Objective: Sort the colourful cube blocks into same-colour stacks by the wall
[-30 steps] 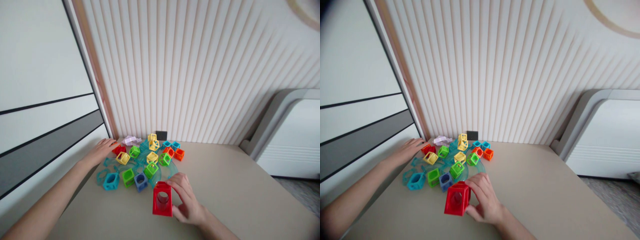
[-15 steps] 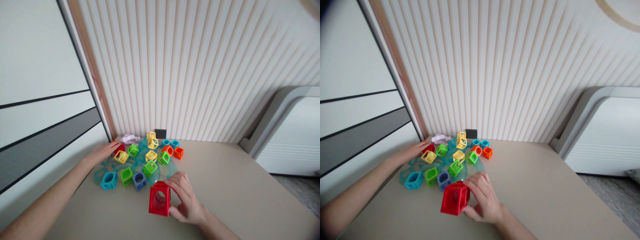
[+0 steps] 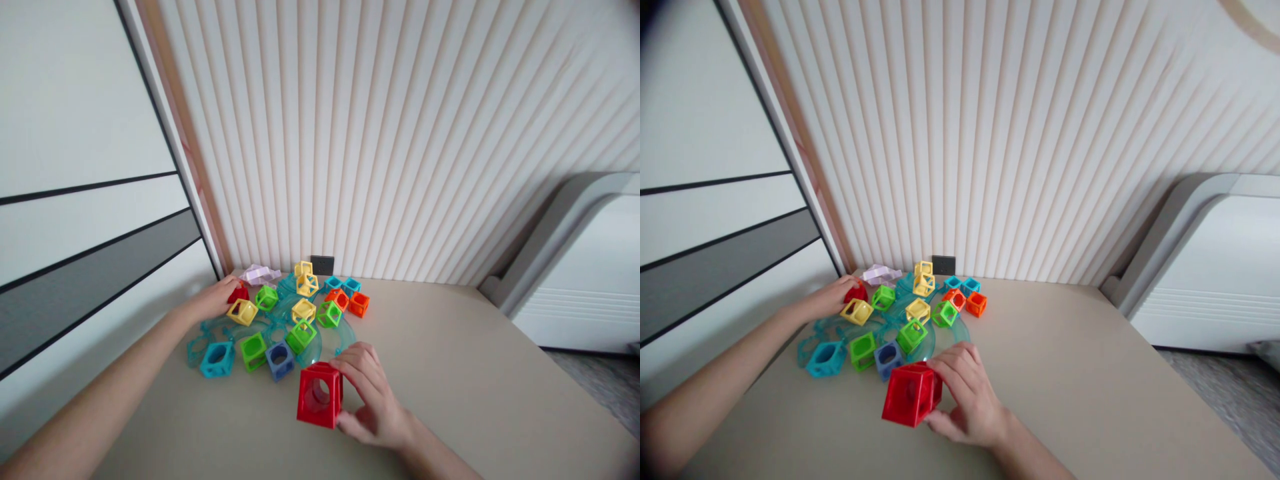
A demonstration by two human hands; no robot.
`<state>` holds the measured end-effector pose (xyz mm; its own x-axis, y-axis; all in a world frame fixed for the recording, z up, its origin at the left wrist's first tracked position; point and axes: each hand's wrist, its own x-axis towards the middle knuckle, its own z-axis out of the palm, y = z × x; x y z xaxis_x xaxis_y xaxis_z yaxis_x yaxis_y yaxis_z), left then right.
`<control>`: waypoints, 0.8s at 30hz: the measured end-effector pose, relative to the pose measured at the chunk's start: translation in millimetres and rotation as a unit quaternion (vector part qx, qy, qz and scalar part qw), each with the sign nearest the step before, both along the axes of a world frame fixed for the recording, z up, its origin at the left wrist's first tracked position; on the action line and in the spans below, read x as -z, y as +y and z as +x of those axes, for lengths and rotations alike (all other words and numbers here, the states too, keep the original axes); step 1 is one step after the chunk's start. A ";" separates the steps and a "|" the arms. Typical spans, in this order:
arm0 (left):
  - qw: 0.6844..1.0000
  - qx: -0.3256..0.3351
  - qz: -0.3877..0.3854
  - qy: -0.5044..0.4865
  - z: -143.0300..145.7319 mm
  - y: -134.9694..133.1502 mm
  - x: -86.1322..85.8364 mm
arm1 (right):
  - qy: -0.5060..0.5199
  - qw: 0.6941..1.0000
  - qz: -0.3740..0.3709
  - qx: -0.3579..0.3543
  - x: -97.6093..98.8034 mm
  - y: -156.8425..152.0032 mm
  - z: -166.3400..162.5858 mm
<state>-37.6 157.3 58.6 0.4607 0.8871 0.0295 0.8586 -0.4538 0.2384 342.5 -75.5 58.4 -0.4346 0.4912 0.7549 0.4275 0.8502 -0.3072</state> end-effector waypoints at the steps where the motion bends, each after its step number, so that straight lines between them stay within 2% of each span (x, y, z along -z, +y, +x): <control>1: 1.000 -0.004 -0.004 0.000 0.9 0.4 1.6 | -0.001 1.000 -0.002 0.001 0.3 0.0 0.1; 6: 1.000 -0.025 -0.006 0.002 5.3 -1.6 7.0 | -0.001 1.000 -0.006 -0.002 -1.1 1.0 -0.4; 15: 1.000 -0.020 0.000 -0.010 10.7 -5.5 5.6 | -0.004 1.000 -0.014 -0.005 1.8 1.6 -1.3; 24: 0.995 -0.019 0.077 -0.068 8.4 -11.3 2.7 | -0.010 1.000 -0.009 -0.003 -0.1 1.7 -1.5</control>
<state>-29.2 146.0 55.9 0.4092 0.8841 0.2256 0.8403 -0.4615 0.2845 340.9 -73.8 58.5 -0.4520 0.5013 0.7378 0.4281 0.8476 -0.3136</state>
